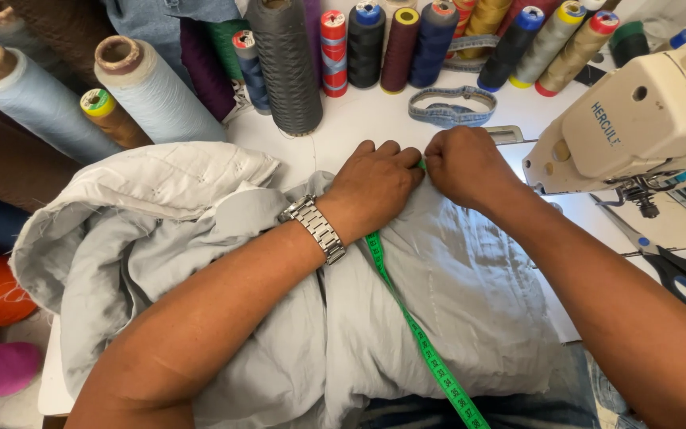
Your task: Measuring a piece of grey fabric with a tape measure and then cutting it with scissors on a sewing table.
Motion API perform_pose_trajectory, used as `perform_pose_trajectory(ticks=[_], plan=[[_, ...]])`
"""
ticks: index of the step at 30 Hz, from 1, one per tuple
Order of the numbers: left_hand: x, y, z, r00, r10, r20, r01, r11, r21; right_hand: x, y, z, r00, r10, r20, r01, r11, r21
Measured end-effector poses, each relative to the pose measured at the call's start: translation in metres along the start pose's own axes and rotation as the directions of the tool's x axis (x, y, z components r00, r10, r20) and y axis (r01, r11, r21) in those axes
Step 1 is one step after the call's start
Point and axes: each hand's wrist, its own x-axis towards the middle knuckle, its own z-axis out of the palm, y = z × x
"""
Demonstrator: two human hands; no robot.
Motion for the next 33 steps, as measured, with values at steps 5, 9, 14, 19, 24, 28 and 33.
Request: perform_pose_trajectory(ticks=[5, 9, 14, 19, 24, 28, 33], plan=[[-0.002, 0.001, 0.002, 1.000, -0.012, -0.016, 0.012, 1.000, 0.015, 0.003, -0.003, 0.008, 1.000, 0.002, 0.009, -0.001, 0.999, -0.039], [-0.001, -0.001, 0.008, 1.000, -0.002, -0.016, 0.002, 1.000, 0.023, 0.022, 0.005, 0.021, 0.999, -0.025, -0.048, 0.022, 0.998, -0.053], [-0.003, 0.002, -0.001, 1.000, 0.002, -0.015, -0.002, 1.000, 0.023, 0.016, 0.007, 0.016, 0.998, -0.027, -0.053, 0.026, 0.999, -0.026], [-0.004, -0.005, 0.009, 1.000, 0.015, -0.026, -0.014, 0.999, 0.034, 0.030, 0.010, 0.030, 0.997, -0.020, -0.076, 0.015, 0.998, -0.066], [-0.007, -0.004, 0.008, 0.994, 0.029, -0.102, -0.027, 0.999, 0.022, 0.020, 0.011, 0.023, 0.973, -0.036, -0.230, 0.065, 0.990, 0.123], [-0.007, -0.002, -0.001, 0.989, 0.038, -0.144, -0.037, 0.999, 0.011, -0.088, -0.004, -0.023, 0.945, -0.043, -0.325, 0.117, 0.970, 0.213], [-0.002, -0.012, 0.004, 0.940, 0.088, -0.330, -0.080, 0.996, 0.040, -0.192, 0.086, -0.010, 0.899, -0.019, -0.437, 0.024, 1.000, 0.004]])
